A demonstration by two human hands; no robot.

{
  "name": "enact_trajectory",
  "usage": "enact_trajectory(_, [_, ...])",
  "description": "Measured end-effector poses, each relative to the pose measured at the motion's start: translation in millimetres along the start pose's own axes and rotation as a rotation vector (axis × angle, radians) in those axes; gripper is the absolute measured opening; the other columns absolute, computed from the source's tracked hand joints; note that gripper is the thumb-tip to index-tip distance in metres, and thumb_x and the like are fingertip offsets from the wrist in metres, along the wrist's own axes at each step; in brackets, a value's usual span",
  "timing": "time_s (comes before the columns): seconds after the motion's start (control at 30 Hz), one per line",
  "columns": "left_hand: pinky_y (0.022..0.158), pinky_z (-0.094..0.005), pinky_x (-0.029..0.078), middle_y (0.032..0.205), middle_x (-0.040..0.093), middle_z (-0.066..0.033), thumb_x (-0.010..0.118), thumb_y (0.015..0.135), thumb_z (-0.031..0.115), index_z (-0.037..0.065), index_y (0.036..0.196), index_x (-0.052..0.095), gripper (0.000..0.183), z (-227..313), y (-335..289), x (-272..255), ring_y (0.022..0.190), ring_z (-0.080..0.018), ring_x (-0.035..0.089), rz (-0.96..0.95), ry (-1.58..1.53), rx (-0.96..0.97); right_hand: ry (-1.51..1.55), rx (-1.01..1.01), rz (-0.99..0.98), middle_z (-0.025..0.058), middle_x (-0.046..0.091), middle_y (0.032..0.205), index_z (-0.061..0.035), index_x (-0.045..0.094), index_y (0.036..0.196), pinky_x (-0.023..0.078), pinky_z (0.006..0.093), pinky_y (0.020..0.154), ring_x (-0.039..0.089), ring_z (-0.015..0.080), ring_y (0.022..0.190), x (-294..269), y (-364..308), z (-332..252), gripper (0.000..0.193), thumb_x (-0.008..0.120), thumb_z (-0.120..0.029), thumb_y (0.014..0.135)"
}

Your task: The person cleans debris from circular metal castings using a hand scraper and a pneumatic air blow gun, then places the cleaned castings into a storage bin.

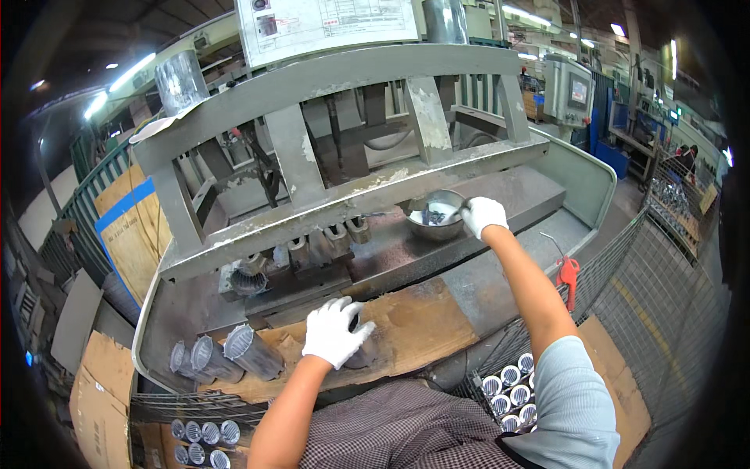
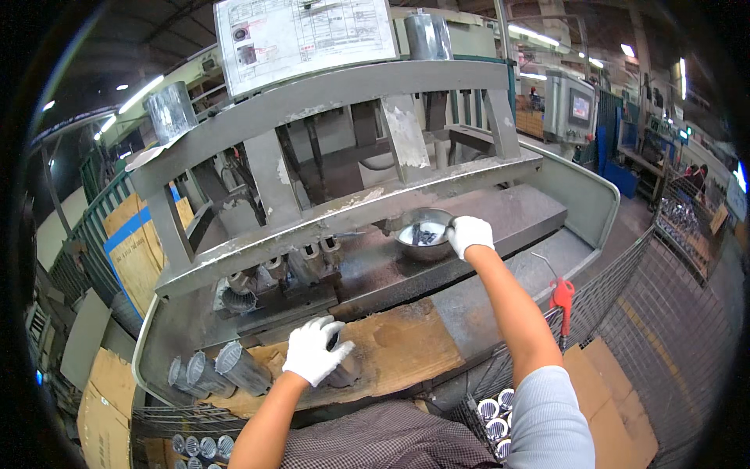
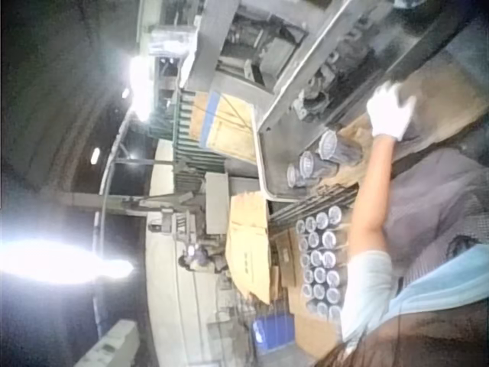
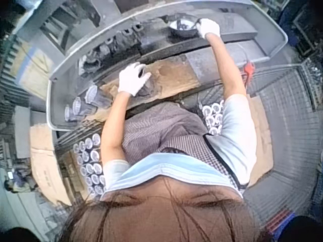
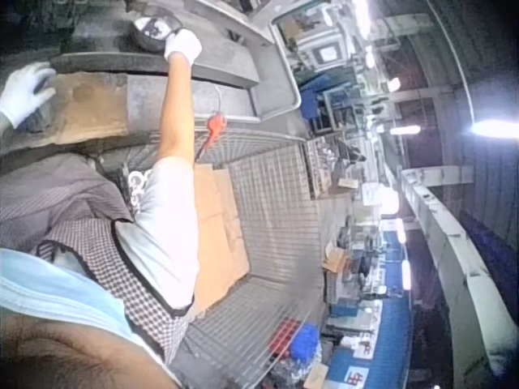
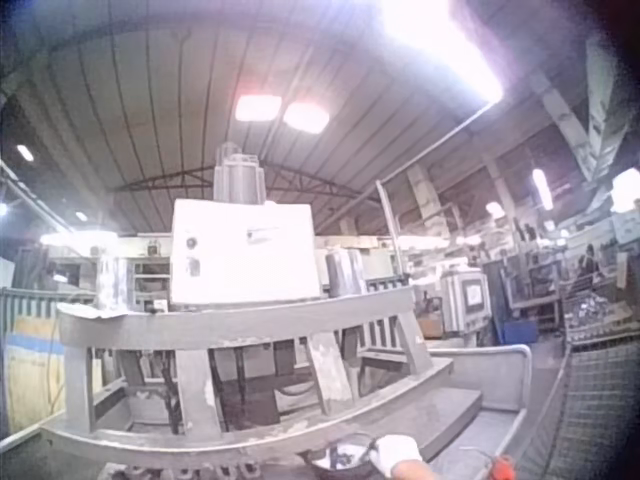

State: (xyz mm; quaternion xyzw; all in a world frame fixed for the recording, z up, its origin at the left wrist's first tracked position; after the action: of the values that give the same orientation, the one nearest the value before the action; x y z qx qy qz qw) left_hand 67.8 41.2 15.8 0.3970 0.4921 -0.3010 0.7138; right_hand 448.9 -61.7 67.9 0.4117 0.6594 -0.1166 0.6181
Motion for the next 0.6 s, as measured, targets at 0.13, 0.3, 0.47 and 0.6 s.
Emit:
enact_trajectory(0.13, [0.105,-0.0472,0.034,0.138,0.054,-0.0128,0.058,0.084,0.056,0.017,0.125,0.062,0.057,-2,3,3,0.131,-0.0315,0.046,-0.01,-0.009,-0.004,0.085,-0.031,0.171,0.0152,0.07,0.096,-0.0116,0.071,0.101,0.051,0.0443,0.083,0.066,0.0347,0.093,2,-14,15,0.03,0.055,-0.034,0.09])
enact_trajectory(0.3, [0.106,-0.0473,0.033,0.138,0.054,-0.0139,0.06,0.083,0.055,0.016,0.126,0.061,0.058,-9,-1,6,0.13,-0.0329,0.047,0.011,-0.028,-0.014,0.26,-0.127,0.299,0.0154,0.069,0.096,-0.0107,0.069,0.1,0.05,0.045,0.082,0.065,0.0352,0.092,4,-58,19,0.03,0.057,-0.037,0.092])
enact_trajectory(0.47, [0.105,-0.0494,0.035,0.136,0.054,-0.0186,0.065,0.078,0.059,0.014,0.128,0.06,0.068,-8,-11,-11,0.127,-0.0364,0.049,0.197,-0.01,0.021,0.524,-0.151,0.402,0.0155,0.07,0.092,-0.0067,0.072,0.101,0.051,0.0393,0.078,0.066,0.0328,0.086,9,-102,-18,0.023,0.064,-0.025,0.09])
enact_trajectory(0.6, [0.106,-0.0478,0.033,0.137,0.054,-0.0174,0.06,0.078,0.066,0.015,0.13,0.059,0.072,-15,-18,-34,0.126,-0.0353,0.05,-0.023,0.012,-0.075,0.848,-0.399,0.45,0.014,0.07,0.093,-0.0053,0.071,0.107,0.051,0.0366,0.079,0.067,0.0296,0.086,10,-110,-91,0.023,0.066,-0.021,0.09])
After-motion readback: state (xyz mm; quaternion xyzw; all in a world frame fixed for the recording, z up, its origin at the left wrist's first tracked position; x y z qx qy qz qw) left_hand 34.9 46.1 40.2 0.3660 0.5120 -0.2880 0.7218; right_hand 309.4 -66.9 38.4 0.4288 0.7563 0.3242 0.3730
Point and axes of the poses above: each hand's wrist, its own y-axis towards the middle knuckle, its own x-axis out of the palm, z = x × y, the point moved 2 cm from there along y, towards the middle knuckle
